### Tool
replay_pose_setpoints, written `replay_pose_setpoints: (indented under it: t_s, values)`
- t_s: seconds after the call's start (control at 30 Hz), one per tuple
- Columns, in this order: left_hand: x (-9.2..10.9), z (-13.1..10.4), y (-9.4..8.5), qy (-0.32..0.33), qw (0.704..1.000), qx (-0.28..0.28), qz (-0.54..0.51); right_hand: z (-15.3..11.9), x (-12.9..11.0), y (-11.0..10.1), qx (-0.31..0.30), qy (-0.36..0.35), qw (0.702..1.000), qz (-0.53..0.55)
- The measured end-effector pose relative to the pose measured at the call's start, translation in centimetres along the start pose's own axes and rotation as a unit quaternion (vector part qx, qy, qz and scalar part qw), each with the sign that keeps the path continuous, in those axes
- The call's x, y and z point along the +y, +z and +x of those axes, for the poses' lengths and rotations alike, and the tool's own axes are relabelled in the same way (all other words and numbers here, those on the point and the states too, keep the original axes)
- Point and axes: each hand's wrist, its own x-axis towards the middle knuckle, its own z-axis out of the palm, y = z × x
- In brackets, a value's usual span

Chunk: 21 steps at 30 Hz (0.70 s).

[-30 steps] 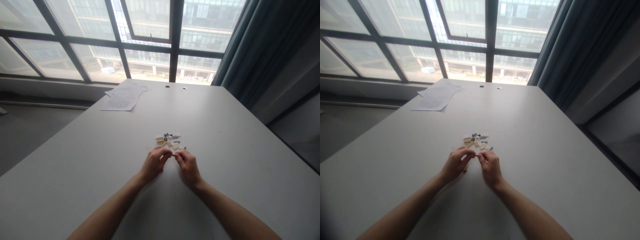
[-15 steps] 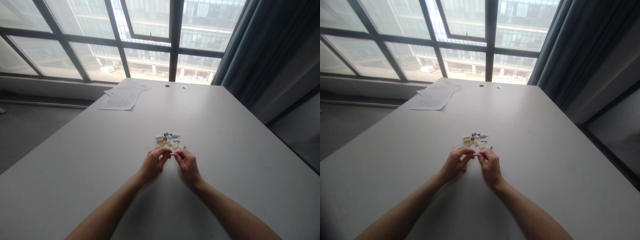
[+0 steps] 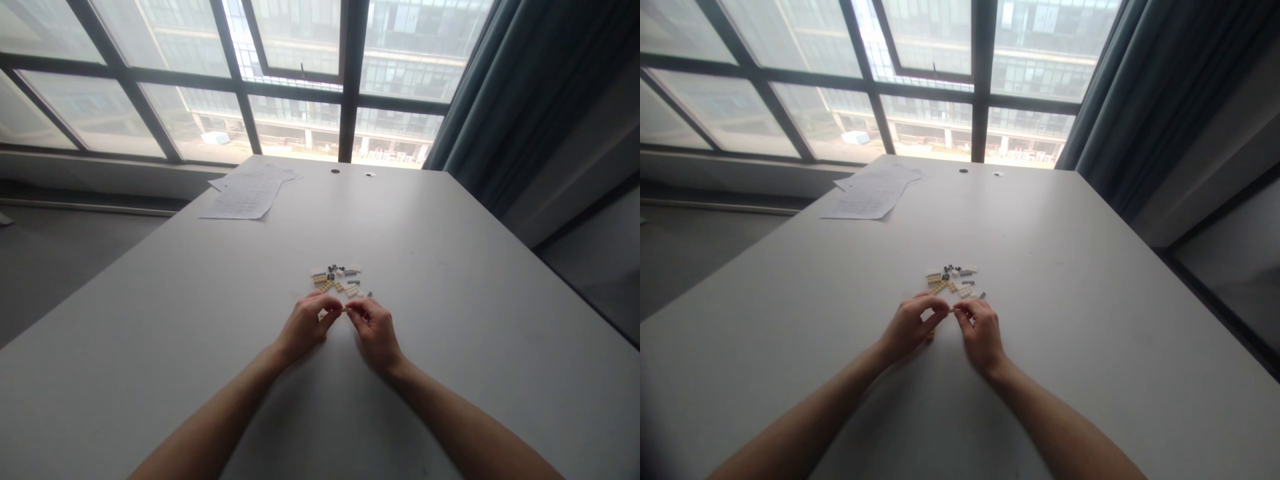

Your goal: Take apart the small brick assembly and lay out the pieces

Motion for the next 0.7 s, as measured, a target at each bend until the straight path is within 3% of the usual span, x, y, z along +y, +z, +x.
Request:
replay_pose_setpoints:
  t_s: [0.13,0.3,0.53,0.7]
  values:
    - [-0.6,0.3,-1.0,0.023,0.998,0.034,0.049,0.1,0.1,-0.1,-0.047,-0.046,0.994,-0.086]
    - [-1.7,0.5,-2.0,0.001,0.992,0.099,0.080,0.3,0.3,-0.4,-0.123,-0.100,0.971,-0.177]
    - [-2.1,0.2,-1.8,0.040,0.991,0.060,0.110,0.0,0.1,-0.3,-0.103,-0.085,0.970,-0.204]
    - [-2.4,0.3,-1.9,0.004,0.984,0.110,0.140,-0.3,-0.8,0.4,-0.088,-0.074,0.957,-0.267]
